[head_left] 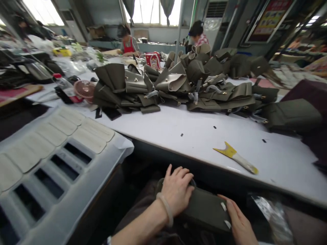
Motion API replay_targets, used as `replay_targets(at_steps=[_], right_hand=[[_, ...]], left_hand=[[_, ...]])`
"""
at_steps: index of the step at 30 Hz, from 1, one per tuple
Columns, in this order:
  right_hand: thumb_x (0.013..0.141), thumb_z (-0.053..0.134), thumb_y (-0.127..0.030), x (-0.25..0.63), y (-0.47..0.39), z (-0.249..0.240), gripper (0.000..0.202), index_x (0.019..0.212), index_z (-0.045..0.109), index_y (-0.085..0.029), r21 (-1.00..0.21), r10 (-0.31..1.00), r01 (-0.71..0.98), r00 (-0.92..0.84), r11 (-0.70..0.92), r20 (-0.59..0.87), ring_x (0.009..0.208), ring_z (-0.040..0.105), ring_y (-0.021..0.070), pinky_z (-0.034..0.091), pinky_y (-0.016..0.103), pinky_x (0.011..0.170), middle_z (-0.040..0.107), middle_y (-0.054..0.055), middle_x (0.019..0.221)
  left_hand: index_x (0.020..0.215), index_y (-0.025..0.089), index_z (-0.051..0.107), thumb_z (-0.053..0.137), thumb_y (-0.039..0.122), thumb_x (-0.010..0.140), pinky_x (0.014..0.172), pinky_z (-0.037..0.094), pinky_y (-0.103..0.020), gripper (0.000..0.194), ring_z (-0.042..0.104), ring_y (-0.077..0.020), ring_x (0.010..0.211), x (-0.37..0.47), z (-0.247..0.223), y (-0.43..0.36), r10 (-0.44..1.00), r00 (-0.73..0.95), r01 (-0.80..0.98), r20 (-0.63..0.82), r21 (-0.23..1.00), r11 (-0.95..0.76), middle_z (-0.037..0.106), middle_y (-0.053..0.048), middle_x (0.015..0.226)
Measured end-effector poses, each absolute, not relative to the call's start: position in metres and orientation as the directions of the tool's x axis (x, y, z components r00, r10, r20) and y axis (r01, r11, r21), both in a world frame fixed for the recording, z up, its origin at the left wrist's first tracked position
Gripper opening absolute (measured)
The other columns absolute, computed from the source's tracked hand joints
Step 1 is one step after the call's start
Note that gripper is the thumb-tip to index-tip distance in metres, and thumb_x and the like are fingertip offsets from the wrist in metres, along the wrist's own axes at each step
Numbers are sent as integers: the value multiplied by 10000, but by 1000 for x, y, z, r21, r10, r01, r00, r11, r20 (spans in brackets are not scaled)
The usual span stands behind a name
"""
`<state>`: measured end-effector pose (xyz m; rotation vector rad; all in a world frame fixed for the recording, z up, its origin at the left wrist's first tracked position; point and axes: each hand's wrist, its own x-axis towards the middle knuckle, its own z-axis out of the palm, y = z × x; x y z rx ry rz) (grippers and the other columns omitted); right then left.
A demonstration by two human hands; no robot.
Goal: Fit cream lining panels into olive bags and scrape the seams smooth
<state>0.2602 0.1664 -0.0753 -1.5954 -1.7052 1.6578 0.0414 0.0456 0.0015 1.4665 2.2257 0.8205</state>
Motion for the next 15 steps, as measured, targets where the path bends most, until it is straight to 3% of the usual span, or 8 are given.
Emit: replay_targets(at_steps=[3,6,9,15], right_hand=[[819,403,-724,258,163,-76,622,1179,608,-260,-817,806,502,-337,-284,-487,1192,547,246,416,329,1019,650,36,1231],[848,350,-710,257,161,-76,613,1161,633,-265,-798,830,556,-316,-230,-459,1193,556,243,432,314,1019,653,25,1237],[873,305,-699,255,162,-75,608,1174,628,-282,-780,826,598,-338,-182,-452,1194,561,236,447,312,1015,651,21,1240],[907,324,-614,239,159,-61,536,1152,646,-264,-787,863,598,-308,-152,-400,1161,590,247,519,304,939,663,41,1225]], left_hand=[[1133,295,613,453,345,941,1090,296,-488,255,531,-244,1197,11,-6,9,788,-611,522,-77,709,474,625,-13,1254],[1039,273,644,324,416,986,839,448,-334,354,621,-188,917,1,-21,-10,730,-646,270,-225,826,494,681,-9,984],[993,256,656,279,453,994,721,421,-289,425,601,-168,779,6,-35,-12,708,-651,140,-274,873,466,652,-2,814],[1041,265,687,320,462,989,724,402,-281,420,597,-159,767,1,-46,-4,679,-668,45,-305,894,445,662,2,802]])
